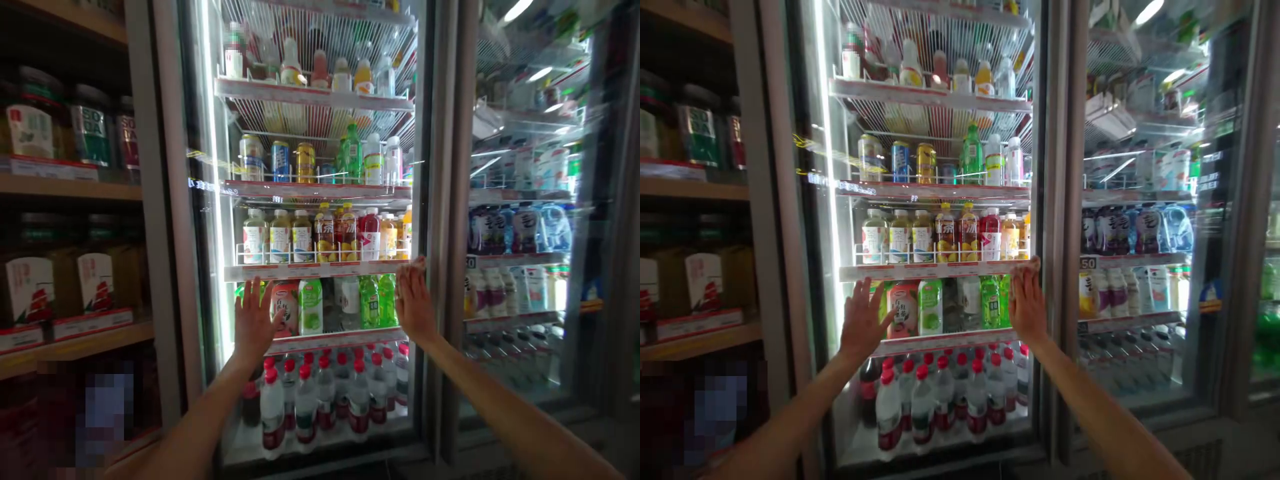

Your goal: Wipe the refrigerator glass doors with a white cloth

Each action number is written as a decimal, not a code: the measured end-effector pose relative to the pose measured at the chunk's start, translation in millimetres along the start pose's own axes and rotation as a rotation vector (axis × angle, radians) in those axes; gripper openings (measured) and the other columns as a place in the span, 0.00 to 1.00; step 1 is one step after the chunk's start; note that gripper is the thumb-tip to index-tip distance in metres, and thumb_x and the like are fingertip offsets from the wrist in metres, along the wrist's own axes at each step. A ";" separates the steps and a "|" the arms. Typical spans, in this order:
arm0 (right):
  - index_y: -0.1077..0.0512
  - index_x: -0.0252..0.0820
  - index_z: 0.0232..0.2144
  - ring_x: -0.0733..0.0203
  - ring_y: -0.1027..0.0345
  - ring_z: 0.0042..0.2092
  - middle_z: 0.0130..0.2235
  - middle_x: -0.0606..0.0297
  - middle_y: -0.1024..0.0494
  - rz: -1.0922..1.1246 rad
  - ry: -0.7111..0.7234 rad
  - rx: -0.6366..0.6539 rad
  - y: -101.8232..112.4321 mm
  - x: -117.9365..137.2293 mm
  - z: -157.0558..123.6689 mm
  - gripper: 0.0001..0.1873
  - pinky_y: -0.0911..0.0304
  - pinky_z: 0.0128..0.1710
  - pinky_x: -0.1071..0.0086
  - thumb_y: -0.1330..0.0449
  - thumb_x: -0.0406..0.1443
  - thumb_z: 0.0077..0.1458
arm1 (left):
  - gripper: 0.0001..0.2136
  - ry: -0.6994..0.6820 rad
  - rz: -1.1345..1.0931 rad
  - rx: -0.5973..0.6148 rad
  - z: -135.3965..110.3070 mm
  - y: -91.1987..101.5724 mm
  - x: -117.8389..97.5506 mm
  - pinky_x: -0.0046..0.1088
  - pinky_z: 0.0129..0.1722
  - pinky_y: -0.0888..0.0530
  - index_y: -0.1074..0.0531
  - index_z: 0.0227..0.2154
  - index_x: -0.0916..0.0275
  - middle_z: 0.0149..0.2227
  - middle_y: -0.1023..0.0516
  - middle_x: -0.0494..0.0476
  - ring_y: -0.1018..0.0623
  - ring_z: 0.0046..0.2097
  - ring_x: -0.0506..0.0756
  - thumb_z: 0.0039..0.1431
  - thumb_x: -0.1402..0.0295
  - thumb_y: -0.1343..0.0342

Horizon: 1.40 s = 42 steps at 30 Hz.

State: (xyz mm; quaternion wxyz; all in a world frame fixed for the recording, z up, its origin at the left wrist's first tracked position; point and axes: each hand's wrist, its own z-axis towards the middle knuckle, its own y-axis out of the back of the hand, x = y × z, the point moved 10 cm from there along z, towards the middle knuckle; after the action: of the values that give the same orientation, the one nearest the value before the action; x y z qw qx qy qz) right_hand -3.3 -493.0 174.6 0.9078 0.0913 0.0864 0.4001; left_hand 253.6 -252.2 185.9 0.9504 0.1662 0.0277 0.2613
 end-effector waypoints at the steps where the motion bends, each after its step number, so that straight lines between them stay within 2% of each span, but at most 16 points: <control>1: 0.64 0.40 0.64 0.44 0.61 0.64 0.66 0.52 0.61 0.004 0.057 0.047 -4.5 8.8 -26.4 0.36 0.44 0.55 0.52 0.53 0.34 0.57 | 0.27 -0.006 0.002 0.004 -0.2 -0.7 -0.3 0.53 0.59 0.48 0.45 0.59 0.64 0.64 0.53 0.68 0.54 0.65 0.65 0.58 0.59 0.52; 4: 0.67 0.45 0.64 0.45 0.57 0.63 0.65 0.54 0.56 -0.017 0.128 0.146 -15.7 19.9 -71.7 0.37 0.43 0.53 0.51 0.53 0.33 0.57 | 0.28 -0.017 0.011 -0.005 -1.2 -2.2 -1.5 0.54 0.59 0.48 0.44 0.59 0.65 0.64 0.53 0.69 0.55 0.65 0.66 0.57 0.59 0.51; 6: 0.64 0.44 0.64 0.45 0.57 0.63 0.64 0.52 0.52 -0.021 0.056 0.095 -11.7 15.1 -53.4 0.35 0.44 0.54 0.49 0.54 0.34 0.58 | 0.28 -0.016 0.014 -0.021 -1.9 -2.4 -2.3 0.54 0.59 0.49 0.45 0.59 0.66 0.64 0.54 0.69 0.56 0.65 0.66 0.58 0.59 0.52; 9: 0.54 0.39 0.63 0.44 0.61 0.64 0.64 0.48 0.53 0.023 -0.078 -0.046 2.0 14.9 5.0 0.30 0.47 0.55 0.48 0.54 0.37 0.60 | 0.28 -0.013 0.031 -0.028 -2.3 -2.3 -3.6 0.54 0.59 0.49 0.45 0.59 0.67 0.64 0.55 0.70 0.56 0.65 0.66 0.58 0.59 0.51; 11: 0.49 0.36 0.61 0.44 0.64 0.65 0.64 0.48 0.54 0.067 -0.048 -0.072 5.1 32.4 30.7 0.28 0.49 0.57 0.49 0.53 0.37 0.59 | 0.29 -0.010 0.052 -0.014 -2.2 -2.8 -3.9 0.53 0.59 0.49 0.45 0.59 0.66 0.64 0.54 0.70 0.56 0.65 0.65 0.57 0.59 0.50; 15: 0.45 0.41 0.60 0.48 0.66 0.65 0.64 0.57 0.51 0.139 0.258 0.058 -2.8 86.0 36.3 0.27 0.56 0.59 0.49 0.52 0.35 0.57 | 0.30 -0.009 0.100 0.022 -2.7 -4.1 -4.4 0.51 0.59 0.48 0.45 0.59 0.65 0.64 0.53 0.68 0.55 0.65 0.65 0.55 0.60 0.47; 16: 0.44 0.42 0.60 0.49 0.64 0.65 0.64 0.58 0.49 0.140 0.246 0.054 -1.9 88.4 38.4 0.27 0.56 0.59 0.48 0.52 0.35 0.58 | 0.30 -0.008 0.114 0.025 -2.8 -4.1 -4.6 0.51 0.60 0.48 0.45 0.59 0.65 0.64 0.53 0.68 0.55 0.65 0.65 0.55 0.60 0.47; 19: 0.43 0.38 0.59 0.45 0.61 0.64 0.63 0.52 0.49 0.135 -0.008 -0.046 7.5 79.0 52.1 0.26 0.55 0.57 0.46 0.54 0.37 0.59 | 0.30 0.005 0.145 0.033 -3.0 -3.6 -4.6 0.50 0.60 0.48 0.45 0.59 0.65 0.64 0.53 0.68 0.55 0.65 0.65 0.55 0.60 0.47; 21: 0.45 0.38 0.60 0.44 0.63 0.64 0.64 0.51 0.52 0.153 -0.041 -0.038 8.1 94.7 53.8 0.27 0.54 0.57 0.46 0.53 0.37 0.58 | 0.31 0.013 0.151 0.050 -2.6 -3.5 -4.6 0.50 0.60 0.48 0.46 0.59 0.65 0.64 0.54 0.67 0.56 0.65 0.65 0.55 0.60 0.47; 24: 0.48 0.45 0.61 0.49 0.65 0.65 0.64 0.61 0.52 0.207 0.303 0.093 2.1 157.1 41.0 0.30 0.58 0.59 0.48 0.53 0.35 0.56 | 0.31 0.012 0.151 0.083 -2.0 -4.1 -5.0 0.50 0.60 0.48 0.46 0.60 0.64 0.64 0.55 0.67 0.56 0.65 0.65 0.55 0.61 0.46; 26: 0.49 0.48 0.61 0.52 0.64 0.65 0.64 0.65 0.50 0.214 0.430 0.135 1.1 176.9 37.2 0.30 0.62 0.60 0.49 0.53 0.34 0.56 | 0.31 0.011 0.161 0.093 -2.0 -4.6 -4.8 0.50 0.60 0.47 0.46 0.59 0.64 0.64 0.55 0.67 0.56 0.65 0.65 0.55 0.60 0.47; 31: 0.45 0.41 0.60 0.47 0.66 0.65 0.65 0.58 0.53 0.133 0.055 0.022 9.2 136.9 80.1 0.27 0.62 0.59 0.46 0.54 0.36 0.58 | 0.30 0.014 0.177 0.104 -4.6 -5.0 -4.2 0.50 0.60 0.46 0.46 0.60 0.64 0.64 0.54 0.66 0.55 0.65 0.65 0.55 0.60 0.48; 36: 0.48 0.48 0.61 0.53 0.66 0.66 0.64 0.66 0.51 0.161 0.490 0.070 10.5 178.4 70.9 0.29 0.67 0.61 0.50 0.52 0.35 0.57 | 0.28 -0.011 0.178 0.136 4.0 7.1 -1.0 0.49 0.59 0.44 0.43 0.58 0.61 0.64 0.52 0.66 0.51 0.64 0.65 0.56 0.59 0.47; 38: 0.46 0.47 0.60 0.53 0.64 0.65 0.64 0.65 0.50 0.149 0.428 0.040 13.7 169.7 78.5 0.28 0.66 0.61 0.49 0.52 0.35 0.57 | 0.27 0.018 0.192 0.116 16.1 18.3 6.0 0.50 0.59 0.44 0.42 0.58 0.61 0.64 0.51 0.66 0.49 0.64 0.65 0.56 0.58 0.48; 41: 0.42 0.39 0.59 0.48 0.64 0.65 0.64 0.57 0.51 0.127 0.174 -0.029 19.0 144.7 93.5 0.26 0.62 0.60 0.48 0.53 0.36 0.58 | 0.28 0.114 0.204 0.094 36.4 31.6 19.9 0.51 0.59 0.46 0.44 0.59 0.62 0.64 0.52 0.66 0.51 0.64 0.65 0.57 0.55 0.51; 42: 0.43 0.39 0.59 0.47 0.66 0.65 0.64 0.57 0.52 0.130 0.191 -0.025 18.5 147.3 92.5 0.27 0.62 0.60 0.48 0.52 0.36 0.57 | 0.29 0.134 0.202 0.106 41.6 32.5 22.7 0.51 0.59 0.46 0.45 0.59 0.62 0.64 0.53 0.66 0.52 0.65 0.65 0.58 0.54 0.51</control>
State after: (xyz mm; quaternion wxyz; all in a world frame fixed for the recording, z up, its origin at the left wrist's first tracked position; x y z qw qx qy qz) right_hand 102.8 -380.4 256.3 0.8687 0.0470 0.1615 0.4658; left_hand 263.1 -227.0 236.6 0.9051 0.2004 0.0880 0.3644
